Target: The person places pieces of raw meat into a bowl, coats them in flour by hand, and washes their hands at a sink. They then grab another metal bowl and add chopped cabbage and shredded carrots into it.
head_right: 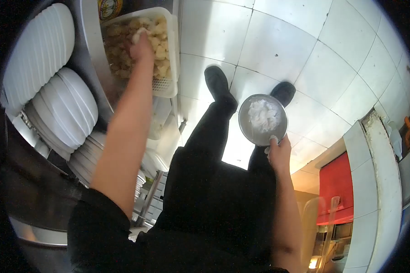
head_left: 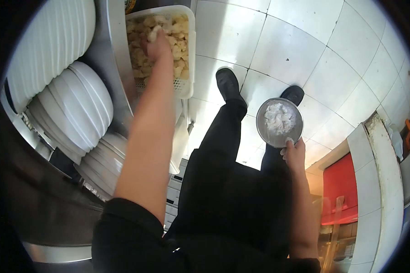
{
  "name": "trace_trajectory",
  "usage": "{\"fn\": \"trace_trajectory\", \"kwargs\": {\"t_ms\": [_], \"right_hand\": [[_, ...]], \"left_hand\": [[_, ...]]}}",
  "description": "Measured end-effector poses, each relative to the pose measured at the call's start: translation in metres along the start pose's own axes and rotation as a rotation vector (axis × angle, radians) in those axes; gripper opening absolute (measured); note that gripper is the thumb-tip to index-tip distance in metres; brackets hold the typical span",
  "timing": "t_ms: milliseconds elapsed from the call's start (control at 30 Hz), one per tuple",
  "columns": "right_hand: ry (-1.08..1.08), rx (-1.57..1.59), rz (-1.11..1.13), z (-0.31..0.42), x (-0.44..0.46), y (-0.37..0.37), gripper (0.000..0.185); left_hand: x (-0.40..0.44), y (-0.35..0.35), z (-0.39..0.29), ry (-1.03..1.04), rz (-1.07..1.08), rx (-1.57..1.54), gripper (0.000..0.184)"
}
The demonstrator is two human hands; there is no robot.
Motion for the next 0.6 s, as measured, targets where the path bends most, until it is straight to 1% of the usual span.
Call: {"fn": "trace_trajectory", "kwargs": {"t_ms": [33, 100, 133, 200, 233, 267, 300, 333, 400, 467, 500, 567, 600], "right_hand": [[0.021, -0.032, 0.01, 0.002, -0.001, -0.001, 0.027], [-0.003, -0.03, 0.023, 0.006, -0.003, -0.003, 0.029], [-0.016, -0.034, 0.032, 0.007, -0.004, -0.003, 0.031], [-0.045, -0.054, 0.041, 0.016, -0.01, -0.002, 0.034], [-0.048, -0.052, 0.042, 0.018, -0.01, -0.001, 0.033], [-0.05, -0.048, 0.044, 0.019, -0.01, 0.001, 0.033], [-0.053, -0.045, 0.047, 0.019, -0.011, -0.004, 0.033], [-0.049, -0.064, 0.047, 0.017, -0.009, -0.005, 0.033], [-0.047, -0.088, 0.044, 0.015, -0.004, -0.003, 0.034], [-0.05, -0.077, 0.028, 0.013, -0.001, -0.002, 0.034], [-0.05, -0.081, 0.026, 0.01, 0.001, -0.002, 0.034], [-0.084, -0.142, 0.028, 0.008, 0.005, -0.005, 0.033], [-0.08, -0.149, 0.024, 0.005, 0.007, -0.006, 0.033]], "left_hand": [[-0.019, -0.014, -0.001, -0.012, -0.04, -0.03, 0.079], [-0.059, -0.042, -0.008, -0.352, 0.044, -0.434, 0.073], [-0.064, -0.052, -0.008, -0.348, 0.04, -0.436, 0.073], [-0.077, -0.06, 0.026, -0.704, 0.042, -0.616, 0.063], [-0.07, -0.06, 0.053, -0.705, 0.038, -0.618, 0.063], [-0.057, -0.051, 0.084, -0.639, 0.119, -0.681, 0.06], [-0.048, -0.042, 0.09, -0.566, 0.202, -0.738, 0.057], [-0.042, -0.038, 0.08, -0.566, 0.198, -0.74, 0.057], [-0.029, -0.02, 0.051, -0.589, 0.306, -0.725, 0.052], [-0.001, 0.012, 0.053, -0.536, 0.32, -0.56, 0.052], [0.004, 0.017, 0.048, -0.54, 0.32, -0.562, 0.052], [0.015, 0.02, 0.027, -0.367, 0.498, 0.325, 0.052], [0.011, 0.02, 0.029, -0.375, 0.503, 0.323, 0.052]]}}
Point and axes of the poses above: each hand's wrist, its own x-axis towards the middle knuckle, its own y-axis out of the palm, z = x × y, the point moved 5 cm from there along x, towards the middle knuckle, and after that the axes turned 6 degrees about y, right-handed, at the moved point
